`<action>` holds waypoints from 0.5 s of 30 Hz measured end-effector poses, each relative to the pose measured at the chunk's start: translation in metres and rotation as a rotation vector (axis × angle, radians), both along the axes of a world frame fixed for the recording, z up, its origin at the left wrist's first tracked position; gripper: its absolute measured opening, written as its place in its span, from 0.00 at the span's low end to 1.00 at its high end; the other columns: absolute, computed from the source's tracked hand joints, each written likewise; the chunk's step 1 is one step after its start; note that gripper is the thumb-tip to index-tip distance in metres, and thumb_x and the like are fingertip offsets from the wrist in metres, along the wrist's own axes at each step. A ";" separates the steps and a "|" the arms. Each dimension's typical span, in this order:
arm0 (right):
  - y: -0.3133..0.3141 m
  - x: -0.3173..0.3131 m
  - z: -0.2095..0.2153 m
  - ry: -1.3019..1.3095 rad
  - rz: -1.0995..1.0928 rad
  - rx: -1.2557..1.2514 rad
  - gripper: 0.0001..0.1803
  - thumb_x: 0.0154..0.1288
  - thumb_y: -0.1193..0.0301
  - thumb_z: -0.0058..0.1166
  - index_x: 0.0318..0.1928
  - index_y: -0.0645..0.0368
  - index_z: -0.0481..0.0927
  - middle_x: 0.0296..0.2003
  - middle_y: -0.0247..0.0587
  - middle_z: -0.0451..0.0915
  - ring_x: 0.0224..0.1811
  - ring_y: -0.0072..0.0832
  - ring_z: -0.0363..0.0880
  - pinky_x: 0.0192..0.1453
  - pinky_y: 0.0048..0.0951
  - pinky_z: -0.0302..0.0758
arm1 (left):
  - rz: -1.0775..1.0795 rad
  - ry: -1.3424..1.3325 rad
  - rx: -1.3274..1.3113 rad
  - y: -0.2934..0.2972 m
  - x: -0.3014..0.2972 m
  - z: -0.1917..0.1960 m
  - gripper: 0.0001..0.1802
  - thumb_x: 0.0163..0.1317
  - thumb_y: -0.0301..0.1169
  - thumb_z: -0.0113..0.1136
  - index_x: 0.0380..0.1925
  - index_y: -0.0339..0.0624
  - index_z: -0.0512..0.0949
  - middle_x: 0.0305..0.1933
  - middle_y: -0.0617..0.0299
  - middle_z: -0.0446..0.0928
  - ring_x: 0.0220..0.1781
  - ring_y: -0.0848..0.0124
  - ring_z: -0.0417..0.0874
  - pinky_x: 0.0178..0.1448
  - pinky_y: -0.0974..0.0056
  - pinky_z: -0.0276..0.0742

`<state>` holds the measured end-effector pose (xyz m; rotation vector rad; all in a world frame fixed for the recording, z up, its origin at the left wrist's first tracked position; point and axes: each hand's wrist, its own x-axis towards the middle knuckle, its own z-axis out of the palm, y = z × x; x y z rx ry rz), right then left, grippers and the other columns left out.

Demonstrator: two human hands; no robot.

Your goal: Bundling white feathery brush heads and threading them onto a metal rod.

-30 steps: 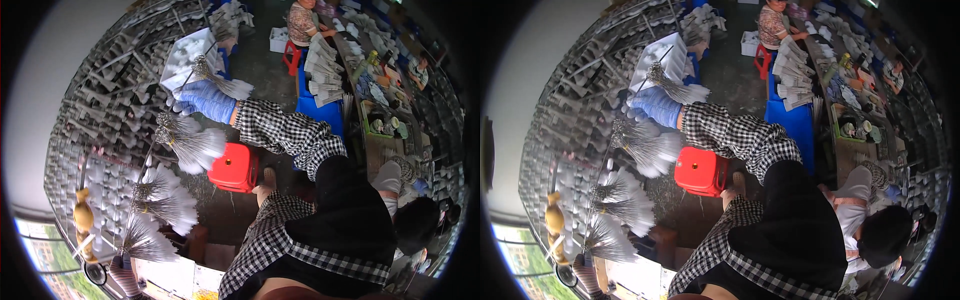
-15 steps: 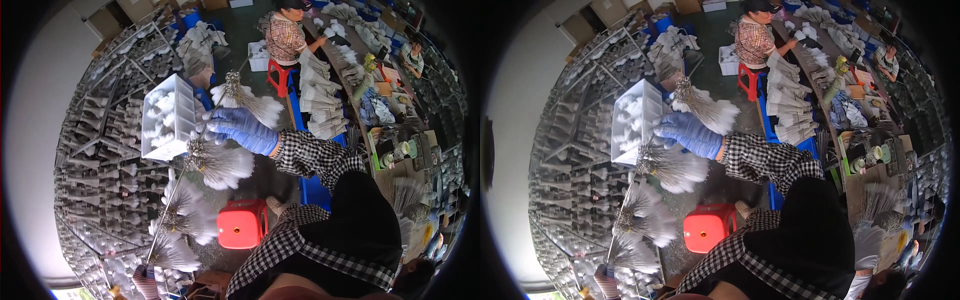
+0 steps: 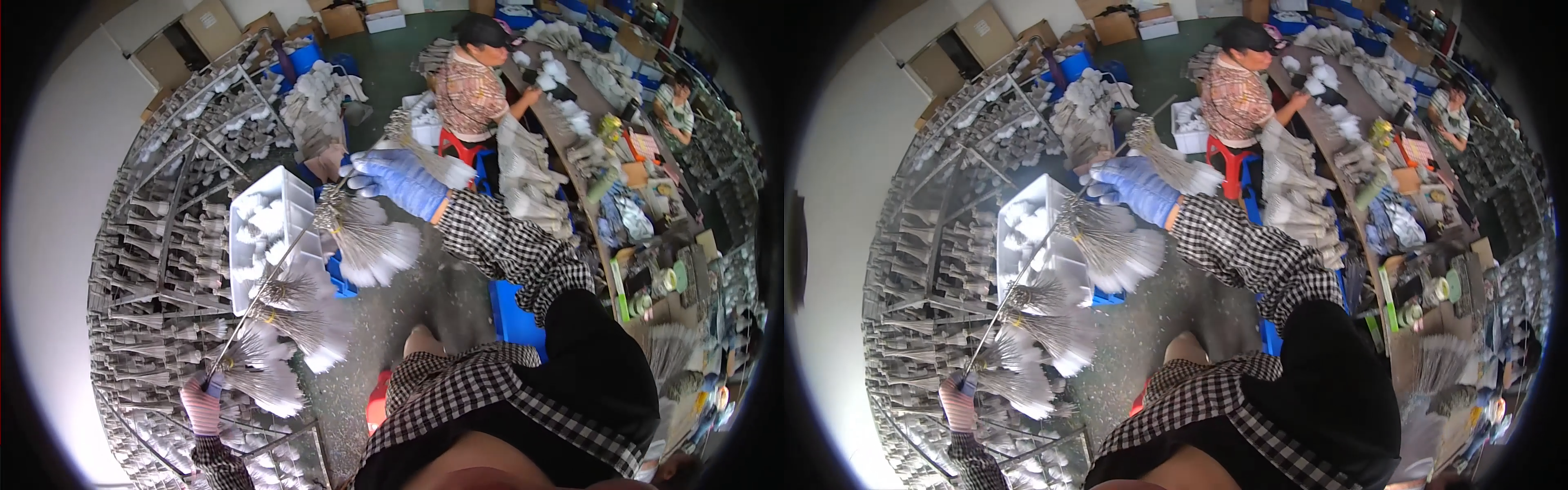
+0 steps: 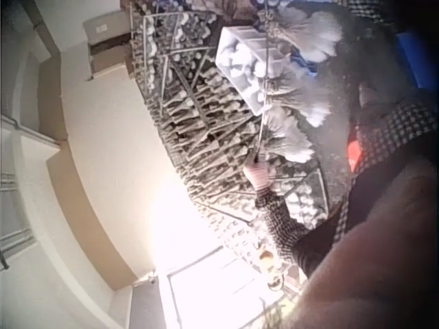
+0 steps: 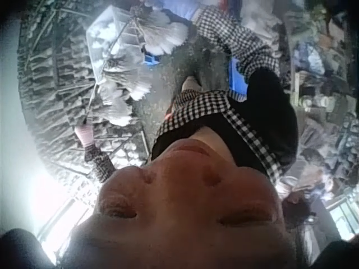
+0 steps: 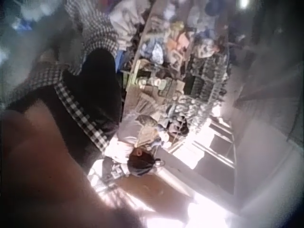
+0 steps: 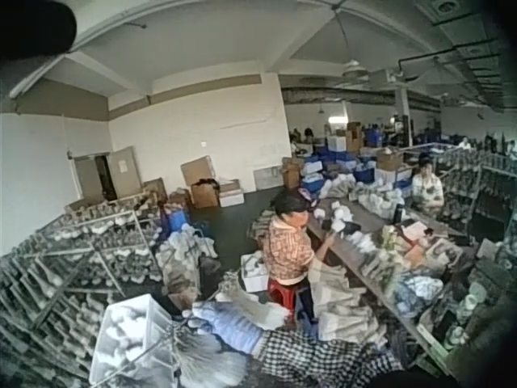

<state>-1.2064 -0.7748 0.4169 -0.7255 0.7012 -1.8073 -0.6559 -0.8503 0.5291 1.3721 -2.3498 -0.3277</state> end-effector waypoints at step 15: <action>-0.317 -0.257 0.011 -0.106 -0.143 -0.002 0.15 0.75 0.72 0.55 0.57 0.65 0.80 0.54 0.52 0.84 0.45 0.29 0.88 0.47 0.26 0.86 | -0.139 -0.090 0.038 -0.413 -0.294 0.059 0.20 0.61 0.39 0.75 0.25 0.34 0.79 0.16 0.70 0.69 0.21 0.81 0.62 0.26 0.68 0.62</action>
